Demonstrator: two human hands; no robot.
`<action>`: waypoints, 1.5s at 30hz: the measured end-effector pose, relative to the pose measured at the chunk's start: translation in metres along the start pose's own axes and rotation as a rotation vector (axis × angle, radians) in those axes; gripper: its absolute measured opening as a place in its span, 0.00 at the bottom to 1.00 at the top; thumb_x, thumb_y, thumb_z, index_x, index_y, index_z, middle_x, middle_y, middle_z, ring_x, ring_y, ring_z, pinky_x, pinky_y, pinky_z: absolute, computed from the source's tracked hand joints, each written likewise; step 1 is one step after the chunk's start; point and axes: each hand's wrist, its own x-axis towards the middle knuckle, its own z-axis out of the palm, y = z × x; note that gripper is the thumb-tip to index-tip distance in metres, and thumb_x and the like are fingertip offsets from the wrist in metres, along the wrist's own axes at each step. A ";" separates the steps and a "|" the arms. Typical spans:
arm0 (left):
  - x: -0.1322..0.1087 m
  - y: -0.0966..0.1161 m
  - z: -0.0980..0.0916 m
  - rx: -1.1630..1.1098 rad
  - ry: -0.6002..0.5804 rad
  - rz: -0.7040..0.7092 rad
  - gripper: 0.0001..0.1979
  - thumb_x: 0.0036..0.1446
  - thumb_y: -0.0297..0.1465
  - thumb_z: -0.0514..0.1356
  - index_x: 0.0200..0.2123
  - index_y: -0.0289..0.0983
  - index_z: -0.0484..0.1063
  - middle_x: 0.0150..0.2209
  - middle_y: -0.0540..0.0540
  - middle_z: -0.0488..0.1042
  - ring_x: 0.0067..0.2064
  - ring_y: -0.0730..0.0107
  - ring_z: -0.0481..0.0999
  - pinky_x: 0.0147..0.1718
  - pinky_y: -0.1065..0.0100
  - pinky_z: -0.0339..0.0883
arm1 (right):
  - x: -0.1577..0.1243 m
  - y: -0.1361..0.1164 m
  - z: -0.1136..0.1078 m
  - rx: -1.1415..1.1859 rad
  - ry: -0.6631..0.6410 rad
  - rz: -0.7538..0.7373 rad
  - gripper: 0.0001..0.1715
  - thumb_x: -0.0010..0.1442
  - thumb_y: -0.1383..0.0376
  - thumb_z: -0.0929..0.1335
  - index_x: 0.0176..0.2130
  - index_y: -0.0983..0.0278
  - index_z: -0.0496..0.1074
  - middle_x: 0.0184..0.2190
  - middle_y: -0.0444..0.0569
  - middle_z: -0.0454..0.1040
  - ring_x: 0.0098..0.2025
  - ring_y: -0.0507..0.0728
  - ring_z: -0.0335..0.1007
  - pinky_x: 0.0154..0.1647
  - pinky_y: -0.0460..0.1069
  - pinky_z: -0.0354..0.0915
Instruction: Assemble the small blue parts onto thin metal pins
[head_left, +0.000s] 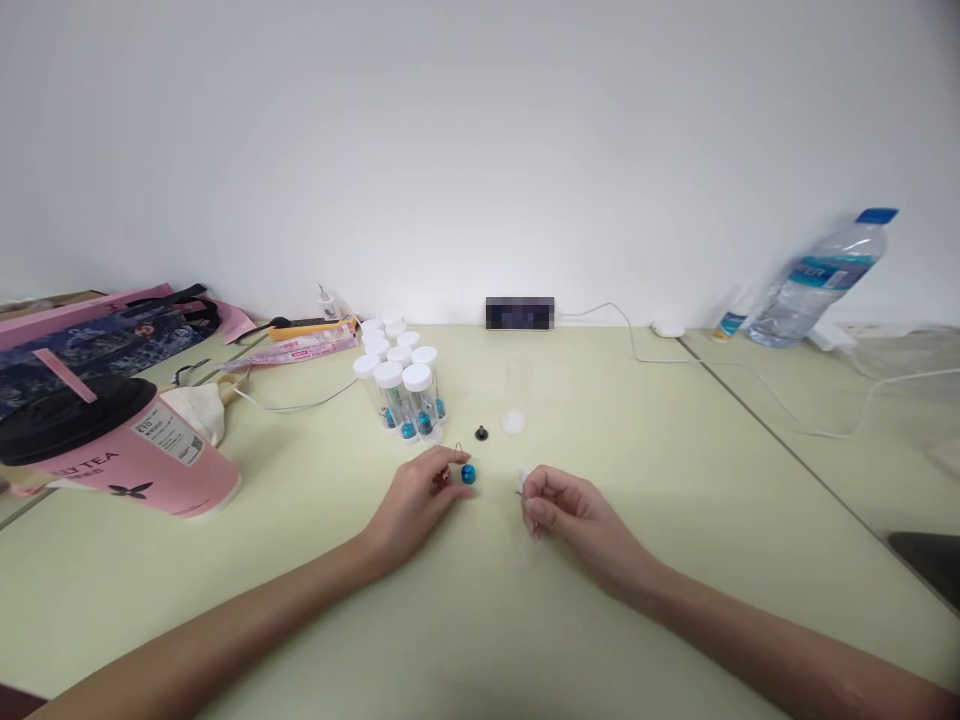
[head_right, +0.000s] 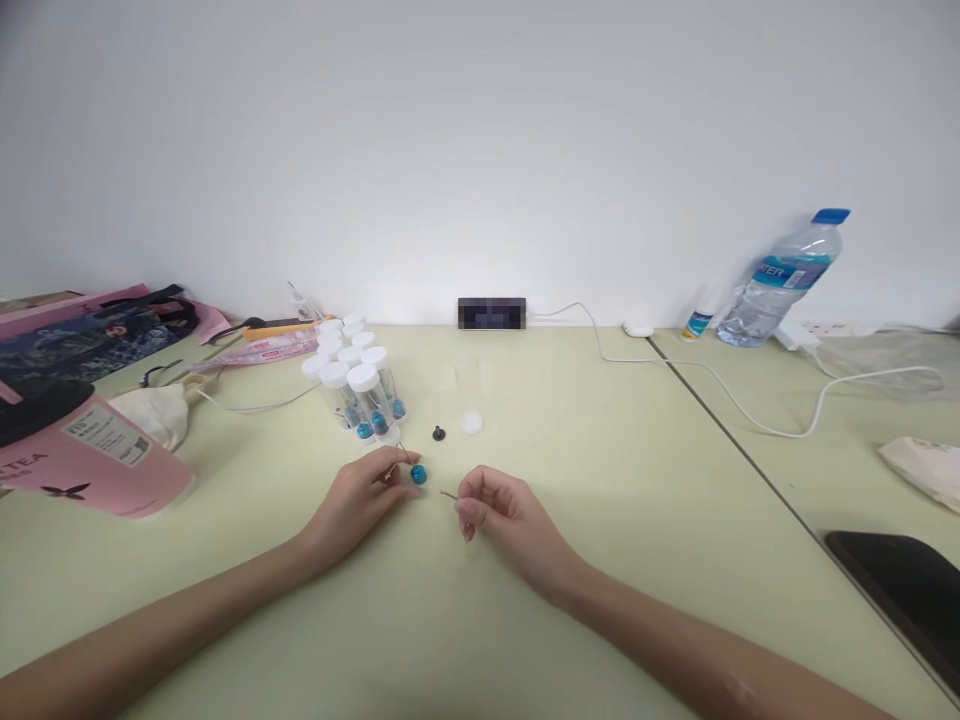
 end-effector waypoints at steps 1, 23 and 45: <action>0.005 0.002 0.004 -0.036 0.004 -0.028 0.14 0.54 0.36 0.59 0.44 0.40 0.70 0.31 0.50 0.70 0.33 0.68 0.68 0.35 0.65 0.64 | 0.001 0.000 -0.002 -0.015 -0.011 -0.002 0.11 0.60 0.60 0.67 0.31 0.65 0.66 0.23 0.41 0.65 0.27 0.50 0.60 0.32 0.45 0.57; 0.019 0.008 0.011 -0.624 -0.174 -0.109 0.06 0.49 0.28 0.64 0.34 0.36 0.75 0.33 0.47 0.74 0.36 0.68 0.71 0.37 0.67 0.65 | 0.007 0.005 -0.017 -0.237 0.111 0.030 0.10 0.61 0.60 0.66 0.31 0.63 0.66 0.19 0.42 0.69 0.20 0.49 0.64 0.20 0.43 0.62; 0.015 0.008 0.017 -0.883 -0.386 -0.251 0.11 0.45 0.26 0.67 0.35 0.34 0.73 0.27 0.50 0.71 0.25 0.77 0.70 0.22 0.74 0.67 | 0.000 0.007 -0.016 -0.553 -0.001 -0.155 0.08 0.62 0.63 0.65 0.30 0.61 0.67 0.21 0.44 0.69 0.20 0.50 0.66 0.18 0.43 0.62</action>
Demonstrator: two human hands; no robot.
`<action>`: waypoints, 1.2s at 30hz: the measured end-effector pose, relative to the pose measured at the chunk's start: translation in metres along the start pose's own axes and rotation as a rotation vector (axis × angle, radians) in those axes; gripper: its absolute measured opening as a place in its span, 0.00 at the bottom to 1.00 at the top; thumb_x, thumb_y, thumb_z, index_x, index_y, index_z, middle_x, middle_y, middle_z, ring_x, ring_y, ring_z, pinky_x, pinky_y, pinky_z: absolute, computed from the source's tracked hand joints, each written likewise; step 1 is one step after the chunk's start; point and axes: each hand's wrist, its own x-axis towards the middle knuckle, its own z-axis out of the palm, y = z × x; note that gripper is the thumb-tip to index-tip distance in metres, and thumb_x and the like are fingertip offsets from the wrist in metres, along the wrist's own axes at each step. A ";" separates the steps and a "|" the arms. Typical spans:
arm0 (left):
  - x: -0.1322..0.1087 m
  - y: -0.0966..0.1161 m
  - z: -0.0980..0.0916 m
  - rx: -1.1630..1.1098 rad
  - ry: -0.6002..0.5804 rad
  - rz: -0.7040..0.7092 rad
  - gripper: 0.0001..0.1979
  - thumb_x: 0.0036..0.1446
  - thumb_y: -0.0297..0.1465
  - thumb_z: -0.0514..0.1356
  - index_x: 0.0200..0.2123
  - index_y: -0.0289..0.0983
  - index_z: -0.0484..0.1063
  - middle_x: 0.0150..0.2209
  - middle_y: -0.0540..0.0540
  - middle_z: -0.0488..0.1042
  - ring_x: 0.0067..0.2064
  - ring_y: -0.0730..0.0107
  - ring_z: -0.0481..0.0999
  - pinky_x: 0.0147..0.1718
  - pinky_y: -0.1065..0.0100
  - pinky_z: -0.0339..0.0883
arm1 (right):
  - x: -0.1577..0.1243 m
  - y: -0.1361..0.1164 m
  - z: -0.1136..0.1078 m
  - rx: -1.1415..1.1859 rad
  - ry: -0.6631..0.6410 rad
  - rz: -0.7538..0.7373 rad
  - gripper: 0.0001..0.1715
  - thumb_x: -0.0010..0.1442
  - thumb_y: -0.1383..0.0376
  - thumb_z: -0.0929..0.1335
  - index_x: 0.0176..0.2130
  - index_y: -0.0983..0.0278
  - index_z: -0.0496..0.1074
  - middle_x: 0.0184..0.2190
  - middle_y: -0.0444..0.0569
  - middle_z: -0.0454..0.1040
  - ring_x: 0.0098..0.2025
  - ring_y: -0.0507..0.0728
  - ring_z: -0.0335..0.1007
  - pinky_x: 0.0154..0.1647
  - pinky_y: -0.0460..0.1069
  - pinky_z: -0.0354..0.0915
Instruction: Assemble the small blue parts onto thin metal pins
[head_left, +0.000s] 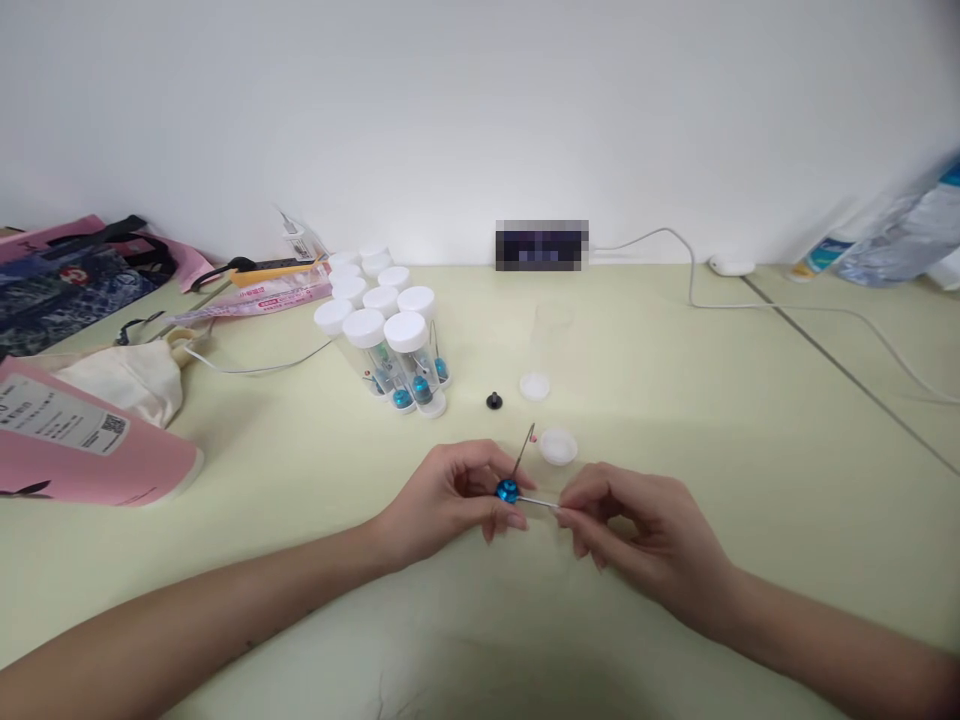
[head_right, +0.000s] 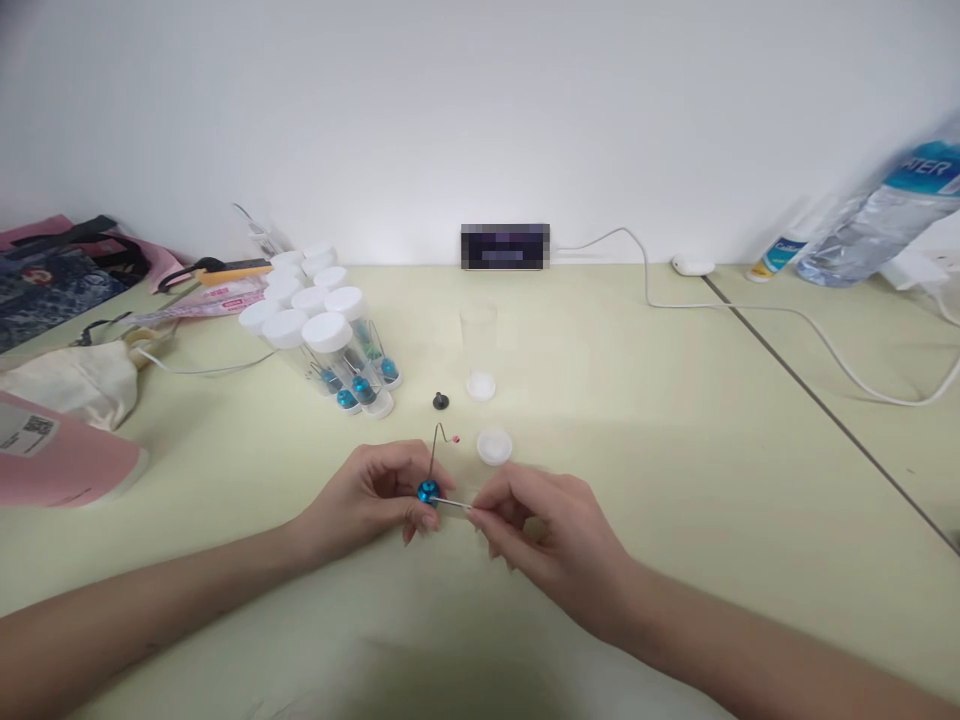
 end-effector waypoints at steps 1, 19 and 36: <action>0.000 0.000 0.000 0.004 0.003 0.001 0.10 0.45 0.27 0.67 0.34 0.34 0.75 0.28 0.50 0.71 0.24 0.77 0.70 0.22 0.73 0.68 | 0.000 0.000 0.000 0.011 0.004 0.011 0.08 0.62 0.63 0.65 0.30 0.61 0.67 0.20 0.44 0.69 0.20 0.50 0.66 0.18 0.43 0.63; 0.001 0.000 0.000 -0.161 -0.004 -0.032 0.13 0.43 0.23 0.68 0.32 0.34 0.69 0.28 0.48 0.76 0.26 0.74 0.74 0.21 0.74 0.69 | 0.001 -0.001 0.000 0.035 0.044 0.040 0.07 0.62 0.63 0.65 0.31 0.61 0.68 0.22 0.44 0.70 0.21 0.50 0.66 0.19 0.43 0.64; 0.001 0.000 -0.003 -0.097 0.014 -0.079 0.08 0.52 0.30 0.63 0.36 0.35 0.71 0.32 0.48 0.75 0.36 0.66 0.79 0.42 0.64 0.69 | -0.001 -0.004 0.000 -0.092 0.117 0.036 0.06 0.61 0.66 0.65 0.31 0.61 0.68 0.21 0.42 0.69 0.23 0.49 0.64 0.21 0.42 0.61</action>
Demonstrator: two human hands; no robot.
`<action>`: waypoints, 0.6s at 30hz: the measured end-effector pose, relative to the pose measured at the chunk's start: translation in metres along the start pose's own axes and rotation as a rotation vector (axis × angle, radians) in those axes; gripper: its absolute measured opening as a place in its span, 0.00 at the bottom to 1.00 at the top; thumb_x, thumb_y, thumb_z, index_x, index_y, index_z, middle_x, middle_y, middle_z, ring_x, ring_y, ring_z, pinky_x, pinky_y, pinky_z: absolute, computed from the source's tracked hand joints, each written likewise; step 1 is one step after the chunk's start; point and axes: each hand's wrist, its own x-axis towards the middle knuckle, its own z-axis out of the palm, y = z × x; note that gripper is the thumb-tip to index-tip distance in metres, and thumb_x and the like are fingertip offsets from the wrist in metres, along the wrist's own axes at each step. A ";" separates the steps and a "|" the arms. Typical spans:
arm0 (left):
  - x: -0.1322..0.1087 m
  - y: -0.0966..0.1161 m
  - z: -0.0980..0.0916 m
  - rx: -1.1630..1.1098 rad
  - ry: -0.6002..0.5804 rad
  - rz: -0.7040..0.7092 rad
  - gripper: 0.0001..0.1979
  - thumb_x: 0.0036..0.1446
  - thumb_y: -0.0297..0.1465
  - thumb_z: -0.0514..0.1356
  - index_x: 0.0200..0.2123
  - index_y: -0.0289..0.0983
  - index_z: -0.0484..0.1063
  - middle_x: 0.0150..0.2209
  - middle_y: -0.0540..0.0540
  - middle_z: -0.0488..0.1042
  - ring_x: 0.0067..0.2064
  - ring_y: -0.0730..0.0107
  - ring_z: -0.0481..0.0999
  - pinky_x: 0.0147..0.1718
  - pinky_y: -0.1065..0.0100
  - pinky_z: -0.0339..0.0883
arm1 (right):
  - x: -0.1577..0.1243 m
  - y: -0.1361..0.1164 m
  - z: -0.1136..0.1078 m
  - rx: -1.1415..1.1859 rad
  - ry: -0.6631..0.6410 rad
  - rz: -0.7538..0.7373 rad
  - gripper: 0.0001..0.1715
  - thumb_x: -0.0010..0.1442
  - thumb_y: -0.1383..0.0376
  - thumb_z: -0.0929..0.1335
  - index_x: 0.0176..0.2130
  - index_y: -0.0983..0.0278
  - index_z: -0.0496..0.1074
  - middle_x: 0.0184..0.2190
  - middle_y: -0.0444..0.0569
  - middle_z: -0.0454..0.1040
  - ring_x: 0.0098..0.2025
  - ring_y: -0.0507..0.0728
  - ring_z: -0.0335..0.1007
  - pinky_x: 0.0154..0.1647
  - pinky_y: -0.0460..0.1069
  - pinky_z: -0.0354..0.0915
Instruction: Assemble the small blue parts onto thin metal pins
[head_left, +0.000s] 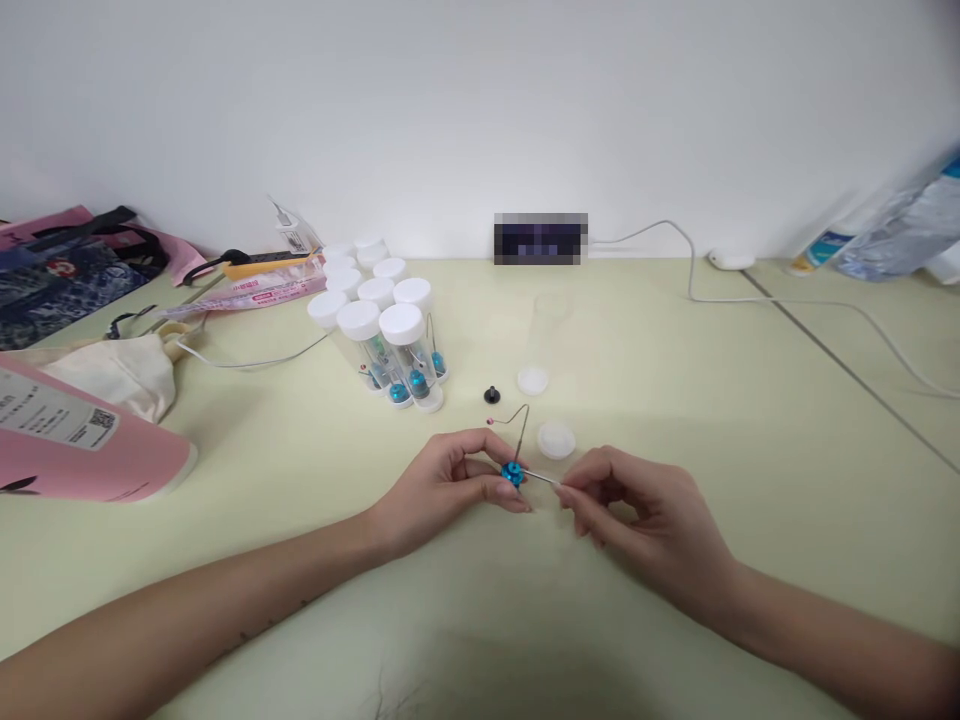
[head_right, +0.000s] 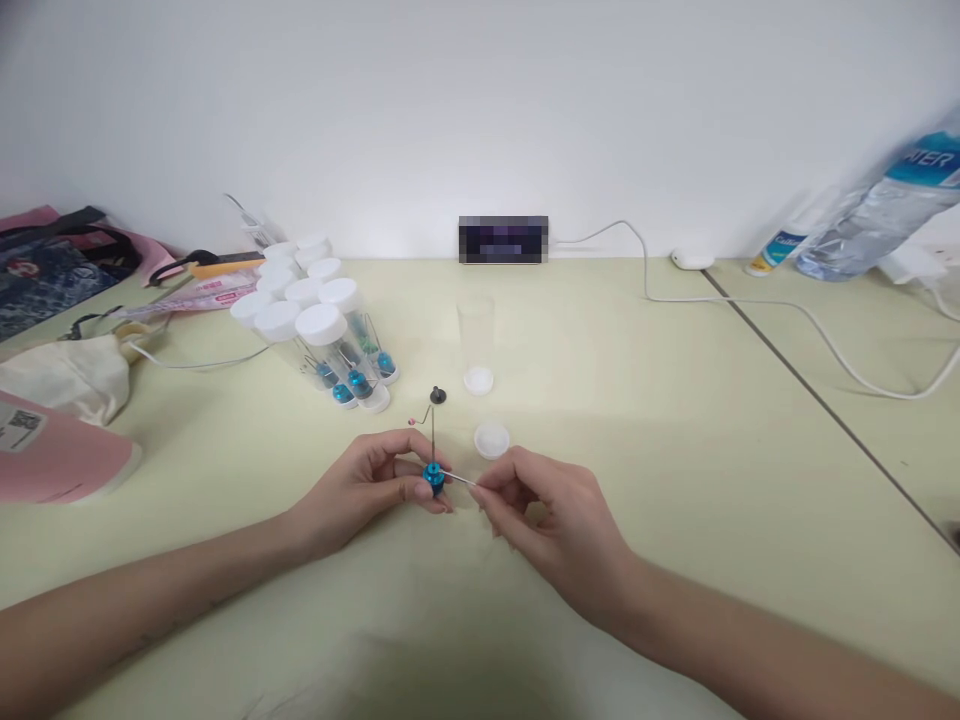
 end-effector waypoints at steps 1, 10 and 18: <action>0.000 -0.001 0.000 -0.021 0.003 -0.005 0.08 0.51 0.29 0.64 0.35 0.35 0.70 0.31 0.49 0.75 0.36 0.65 0.79 0.42 0.63 0.69 | 0.000 0.000 0.000 -0.021 0.005 -0.017 0.06 0.61 0.66 0.64 0.31 0.61 0.68 0.22 0.42 0.69 0.23 0.49 0.64 0.21 0.42 0.60; -0.001 0.001 0.002 -0.056 -0.006 -0.013 0.10 0.48 0.26 0.65 0.32 0.35 0.66 0.30 0.50 0.76 0.36 0.67 0.79 0.40 0.66 0.70 | -0.003 0.003 0.002 -0.159 0.000 -0.122 0.05 0.62 0.67 0.64 0.33 0.60 0.66 0.24 0.42 0.71 0.24 0.49 0.64 0.22 0.43 0.59; -0.001 -0.002 0.001 -0.016 -0.021 0.001 0.13 0.46 0.26 0.67 0.31 0.36 0.64 0.28 0.49 0.77 0.36 0.64 0.79 0.38 0.64 0.70 | -0.006 0.006 0.003 -0.252 0.008 -0.171 0.06 0.62 0.68 0.63 0.32 0.60 0.66 0.25 0.42 0.70 0.24 0.49 0.63 0.22 0.43 0.56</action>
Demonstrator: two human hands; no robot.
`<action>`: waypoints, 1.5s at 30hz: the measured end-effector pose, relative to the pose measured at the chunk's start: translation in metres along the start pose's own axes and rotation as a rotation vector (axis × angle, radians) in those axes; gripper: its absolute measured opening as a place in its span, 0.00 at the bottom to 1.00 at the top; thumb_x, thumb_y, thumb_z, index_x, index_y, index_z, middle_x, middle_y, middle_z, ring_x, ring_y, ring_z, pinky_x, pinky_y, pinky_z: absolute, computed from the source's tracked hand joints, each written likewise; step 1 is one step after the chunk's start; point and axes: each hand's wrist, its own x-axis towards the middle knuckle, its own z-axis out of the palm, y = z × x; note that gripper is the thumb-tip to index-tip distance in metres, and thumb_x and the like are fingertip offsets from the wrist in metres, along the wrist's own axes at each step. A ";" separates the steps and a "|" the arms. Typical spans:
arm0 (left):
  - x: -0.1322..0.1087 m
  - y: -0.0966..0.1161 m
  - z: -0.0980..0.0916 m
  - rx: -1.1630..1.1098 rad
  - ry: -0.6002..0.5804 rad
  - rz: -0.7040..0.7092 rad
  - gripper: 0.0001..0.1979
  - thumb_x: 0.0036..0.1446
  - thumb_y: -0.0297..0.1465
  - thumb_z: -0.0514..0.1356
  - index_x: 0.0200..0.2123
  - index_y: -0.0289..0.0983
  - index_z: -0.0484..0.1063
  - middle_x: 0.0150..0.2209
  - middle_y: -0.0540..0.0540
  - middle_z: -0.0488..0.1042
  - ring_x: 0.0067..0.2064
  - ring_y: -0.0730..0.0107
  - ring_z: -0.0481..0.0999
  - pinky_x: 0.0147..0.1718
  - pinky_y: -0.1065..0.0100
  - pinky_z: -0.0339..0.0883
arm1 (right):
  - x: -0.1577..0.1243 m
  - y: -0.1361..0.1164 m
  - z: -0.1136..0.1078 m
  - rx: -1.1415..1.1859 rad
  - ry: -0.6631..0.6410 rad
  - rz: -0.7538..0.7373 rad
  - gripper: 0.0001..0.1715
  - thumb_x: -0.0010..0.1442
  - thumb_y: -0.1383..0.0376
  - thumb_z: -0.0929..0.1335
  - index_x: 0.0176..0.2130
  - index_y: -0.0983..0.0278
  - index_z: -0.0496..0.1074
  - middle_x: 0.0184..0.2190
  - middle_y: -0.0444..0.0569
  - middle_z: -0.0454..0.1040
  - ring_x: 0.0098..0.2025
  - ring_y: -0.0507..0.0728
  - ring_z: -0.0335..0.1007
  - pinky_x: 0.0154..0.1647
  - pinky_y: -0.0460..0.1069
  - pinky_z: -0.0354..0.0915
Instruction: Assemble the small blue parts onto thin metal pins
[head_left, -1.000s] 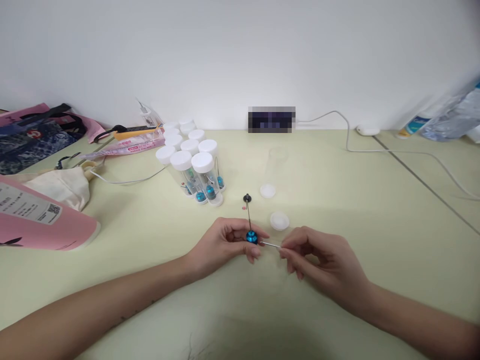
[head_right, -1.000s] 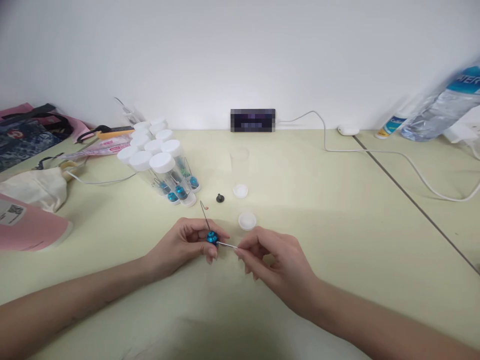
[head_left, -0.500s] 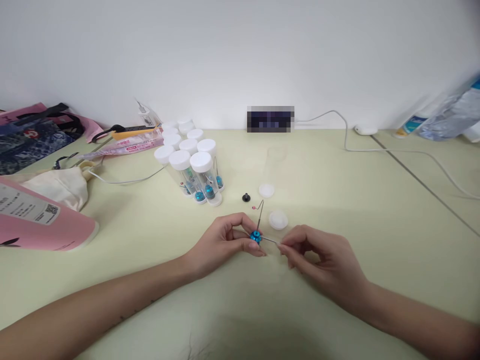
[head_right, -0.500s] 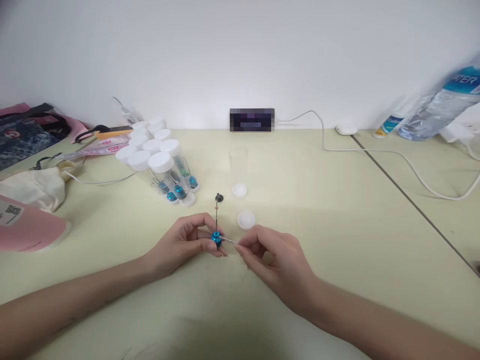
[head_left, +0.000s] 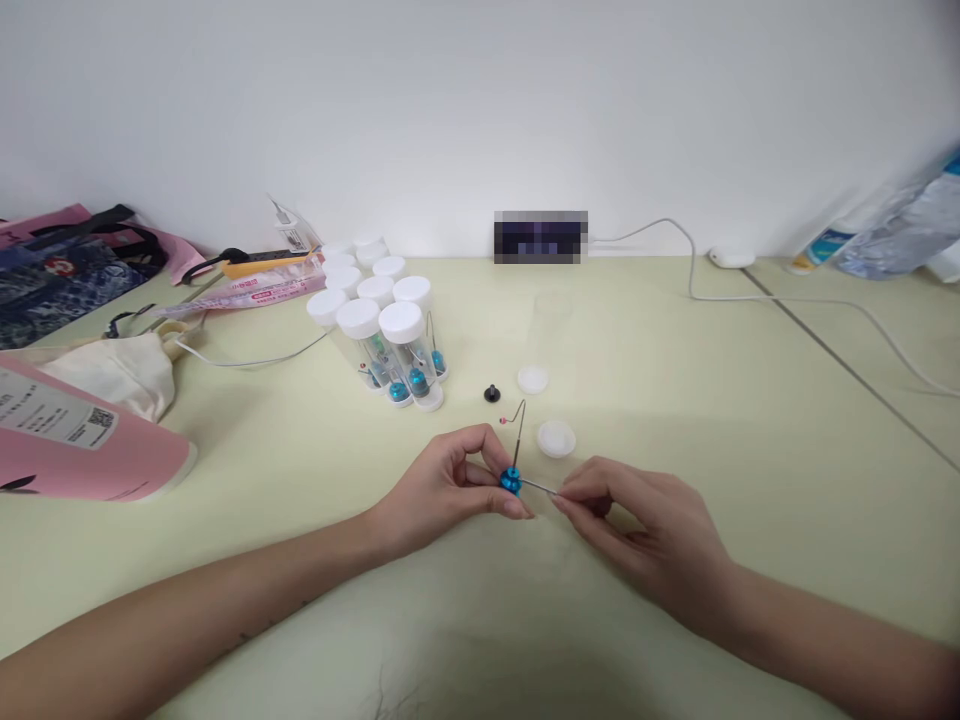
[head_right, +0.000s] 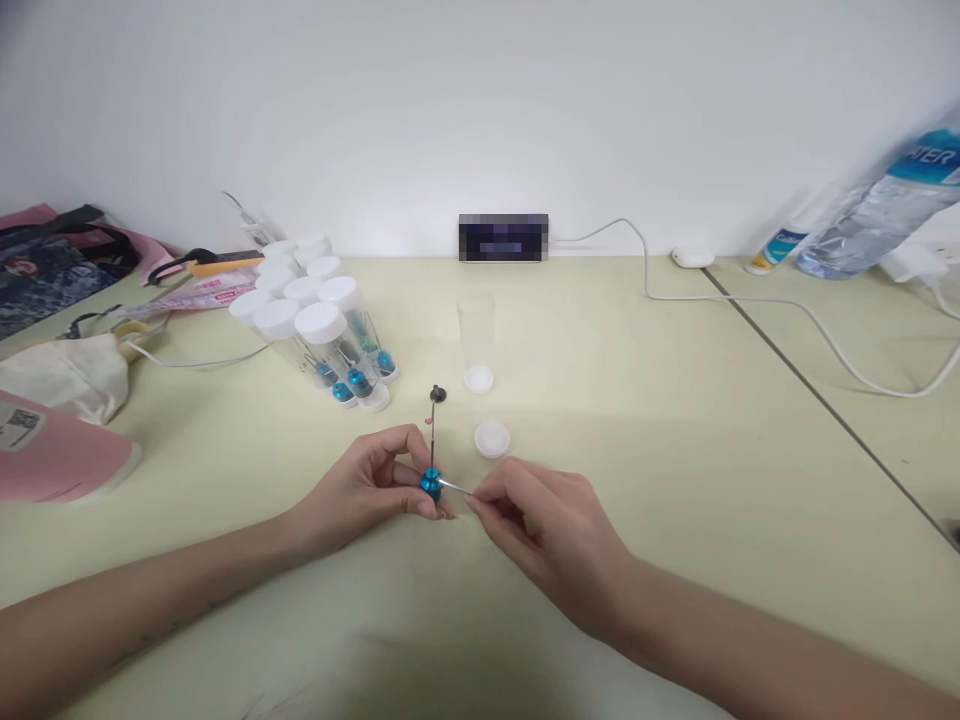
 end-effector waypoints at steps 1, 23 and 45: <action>0.000 0.000 0.000 0.007 -0.004 0.003 0.13 0.46 0.27 0.67 0.31 0.36 0.64 0.28 0.50 0.76 0.36 0.64 0.79 0.38 0.64 0.71 | 0.000 0.000 0.000 -0.012 0.002 -0.014 0.06 0.62 0.68 0.63 0.32 0.60 0.66 0.25 0.42 0.70 0.24 0.49 0.63 0.22 0.43 0.56; -0.013 0.002 0.003 0.750 0.001 0.408 0.08 0.58 0.32 0.57 0.39 0.37 0.74 0.33 0.45 0.70 0.33 0.72 0.70 0.29 0.73 0.65 | 0.008 -0.012 -0.004 0.749 -0.302 0.493 0.16 0.60 0.56 0.65 0.28 0.65 0.65 0.17 0.39 0.67 0.12 0.46 0.61 0.10 0.39 0.59; -0.009 0.004 0.007 0.417 0.134 0.200 0.10 0.55 0.36 0.59 0.33 0.35 0.74 0.33 0.47 0.68 0.33 0.71 0.72 0.31 0.70 0.68 | 0.006 0.004 -0.004 0.180 -0.075 -0.043 0.13 0.65 0.70 0.60 0.45 0.58 0.69 0.28 0.44 0.70 0.27 0.49 0.67 0.29 0.44 0.64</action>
